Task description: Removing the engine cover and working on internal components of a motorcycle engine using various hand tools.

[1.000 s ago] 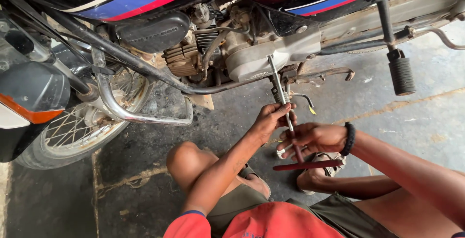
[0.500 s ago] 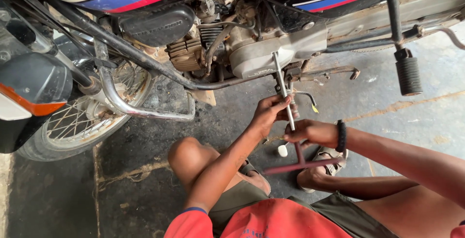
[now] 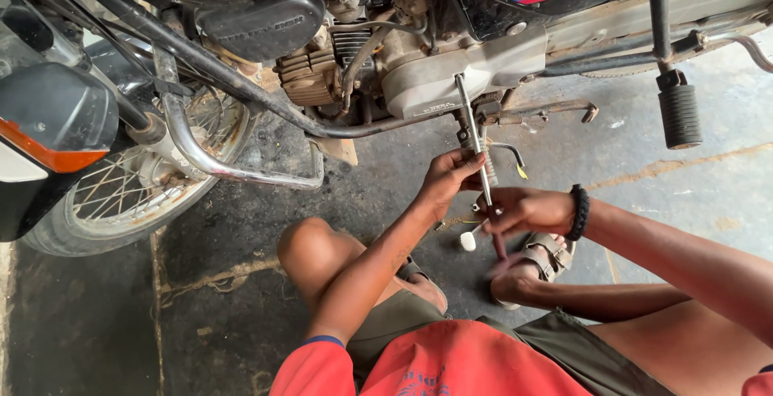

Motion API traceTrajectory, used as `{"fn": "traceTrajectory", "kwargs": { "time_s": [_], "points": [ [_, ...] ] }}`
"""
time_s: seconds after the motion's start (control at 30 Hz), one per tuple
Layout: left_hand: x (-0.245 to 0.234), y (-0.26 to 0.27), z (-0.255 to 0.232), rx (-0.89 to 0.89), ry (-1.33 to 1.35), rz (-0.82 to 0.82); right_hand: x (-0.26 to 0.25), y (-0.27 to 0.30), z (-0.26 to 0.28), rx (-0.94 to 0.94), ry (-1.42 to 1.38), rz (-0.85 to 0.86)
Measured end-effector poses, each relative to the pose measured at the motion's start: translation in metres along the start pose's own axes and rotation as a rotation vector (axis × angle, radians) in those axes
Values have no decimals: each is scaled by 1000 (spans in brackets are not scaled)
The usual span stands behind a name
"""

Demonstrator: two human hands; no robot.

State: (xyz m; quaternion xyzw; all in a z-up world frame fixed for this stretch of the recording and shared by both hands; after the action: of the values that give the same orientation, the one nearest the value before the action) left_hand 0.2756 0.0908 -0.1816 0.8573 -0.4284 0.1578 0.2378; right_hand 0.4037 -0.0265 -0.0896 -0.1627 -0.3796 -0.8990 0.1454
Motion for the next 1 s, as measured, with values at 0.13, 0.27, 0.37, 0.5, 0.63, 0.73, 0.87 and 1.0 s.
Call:
{"fn": "traceTrajectory", "kwargs": {
  "time_s": [0.13, 0.27, 0.37, 0.5, 0.63, 0.73, 0.87, 1.0],
  "points": [
    [13, 12, -28, 46, 5, 57, 14, 8, 13, 79, -95, 116],
    [7, 6, -20, -8, 20, 36, -13, -15, -20, 77, 152, -27],
    [-2, -1, -5, -15, -20, -12, -41, -34, -46, 59, 296, -100],
    [2, 6, -21, 25, -34, -72, 8, -9, 2, 36, 54, 12],
    [11, 14, -37, 20, -43, -35, 19, 0, 10, 83, -90, 79],
    [5, 8, -25, -3, -36, -29, -8, -14, -14, 85, 119, -36],
    [-5, -2, -10, 64, -45, -36, -37, -30, -41, -15, 286, -66],
    [-1, 2, -21, 51, -82, -57, 18, 5, 17, -1, -22, 89]
  ]
}}
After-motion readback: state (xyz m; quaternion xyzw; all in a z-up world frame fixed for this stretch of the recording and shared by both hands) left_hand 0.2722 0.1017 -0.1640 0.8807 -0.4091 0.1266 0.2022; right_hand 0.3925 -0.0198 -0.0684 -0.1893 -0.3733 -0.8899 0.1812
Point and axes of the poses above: each hand's wrist, its own y-axis away from the middle knuckle, its own x-axis out of the palm, z = x × y, the point moved 2 cm from there along -y, towards the middle knuckle, and after that the axes turned 4 degrees about -y, right-handed, at the moved point
